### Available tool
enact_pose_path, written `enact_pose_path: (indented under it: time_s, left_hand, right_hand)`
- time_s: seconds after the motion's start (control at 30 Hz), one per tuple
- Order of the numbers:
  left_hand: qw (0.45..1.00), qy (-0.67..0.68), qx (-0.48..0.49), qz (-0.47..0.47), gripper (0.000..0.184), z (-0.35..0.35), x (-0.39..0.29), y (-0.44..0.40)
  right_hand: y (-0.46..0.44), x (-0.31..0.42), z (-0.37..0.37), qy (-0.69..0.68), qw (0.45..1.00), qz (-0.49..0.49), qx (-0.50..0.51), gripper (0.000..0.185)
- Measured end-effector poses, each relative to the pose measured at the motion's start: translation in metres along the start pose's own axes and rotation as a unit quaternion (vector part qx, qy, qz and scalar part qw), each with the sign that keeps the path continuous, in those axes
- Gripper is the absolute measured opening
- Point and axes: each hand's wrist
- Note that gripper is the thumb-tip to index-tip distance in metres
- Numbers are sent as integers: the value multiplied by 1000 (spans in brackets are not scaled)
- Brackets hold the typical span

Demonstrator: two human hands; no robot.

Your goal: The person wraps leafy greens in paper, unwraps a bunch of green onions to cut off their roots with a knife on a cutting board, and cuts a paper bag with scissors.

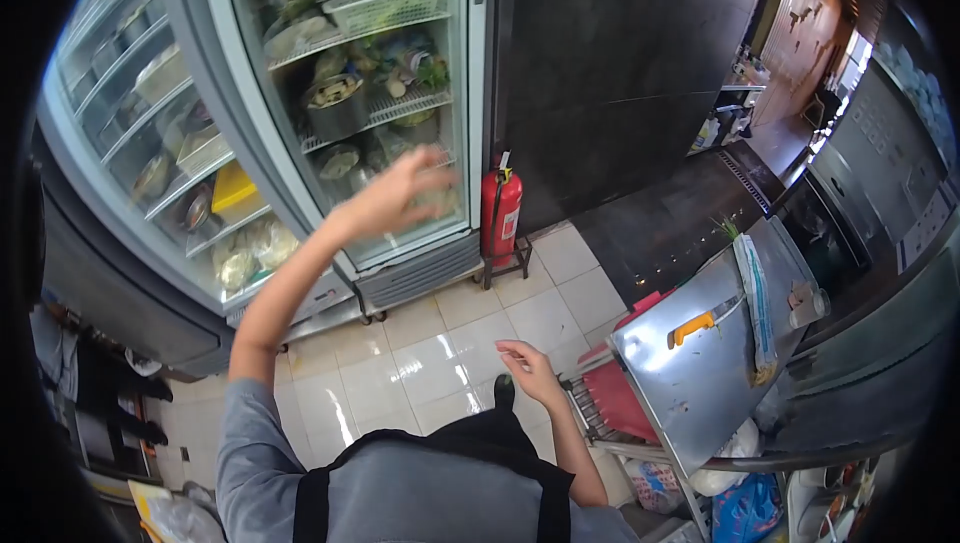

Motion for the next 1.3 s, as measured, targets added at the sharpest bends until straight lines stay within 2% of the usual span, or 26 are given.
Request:
enact_pose_path:
  time_s: [0.07,0.2,0.27,0.3,0.33,0.37,0.47,0.5,0.53,0.57,0.6,0.67,0.7,0.77,0.87,0.93,0.97,1.0,1.07,1.1,1.13,1.2,1.27,1.3]
  left_hand:
    - [995,-42,-93,16,54,-1,48,-70]
    - [968,-95,-227,50,64,4,149,-191]
    - [935,-222,-273,44,66,0,220,-238]
    - [949,-168,-249,95,67,6,247,-255]
    - [932,-206,-285,83,64,7,276,-276]
    - [938,-192,-260,125,58,18,299,-292]
    - [935,-188,-294,62,40,36,366,-333]
    - [949,-108,-287,67,41,35,389,-343]
    - [934,-198,-273,117,50,39,429,-359]
    - [937,-133,-283,157,51,38,457,-369]
    - [947,-94,-245,184,48,44,461,-369]
    - [938,-34,-245,241,44,45,475,-378]
    - [943,-27,-242,225,43,47,481,-380]
    - [954,-28,-215,207,40,52,495,-379]
    - [938,-75,-152,301,42,57,455,-373]
    - [942,-148,-270,137,47,49,490,-370]
    - [947,-153,-255,121,53,53,497,-368]
    - [929,-243,-262,99,54,56,501,-367]
    - [961,-6,-238,138,58,54,473,-356]
    - [967,-4,-211,142,60,58,488,-354]
    - [968,-32,-195,157,55,59,473,-348]
    - [963,11,-254,87,48,52,441,-334]
    - [967,-1,-234,98,42,55,421,-323]
    - [955,4,-287,73,40,49,403,-320]
  right_hand:
    - [-10,-21,23,-17,998,-41,-35,23]
    - [-33,-31,56,-53,994,-57,-79,22]
    - [-44,-39,72,-67,993,-42,-87,22]
    - [-51,-45,79,-78,991,-42,-96,23]
    - [-57,-51,87,-91,988,-43,-115,23]
    - [-62,-55,94,-94,988,-35,-118,23]
    - [-80,-56,119,-37,990,-23,-135,24]
    - [-85,-51,130,-15,989,-23,-148,23]
    - [-87,-45,138,7,988,-24,-152,23]
    - [-86,-45,143,8,987,-27,-160,23]
    - [-85,-46,149,11,986,-29,-162,24]
    - [-83,-49,159,18,985,-32,-167,24]
    - [-80,-51,162,20,984,-35,-171,23]
    - [-71,-55,164,14,983,-37,-179,23]
    - [-62,-61,166,-5,981,-35,-191,23]
    - [-55,-62,169,-15,979,-44,-200,24]
    - [-56,-61,171,-2,979,-49,-196,24]
    - [-56,-60,175,8,979,-59,-194,24]
    - [-53,-58,175,22,978,-57,-199,24]
    - [-56,-57,175,28,978,-41,-201,24]
    - [-59,-56,177,36,979,-20,-198,24]
    - [-67,-51,176,38,979,-1,-199,23]
    - [-67,-44,173,37,977,30,-208,22]
    - [-65,-40,169,33,973,47,-221,20]
Point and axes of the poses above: each hand's wrist, its own y-axis away from the middle knuckle, its own z-axis out of the back of the hand, x = y × z, and after that the axes turned 2 degrees about z, right-handed
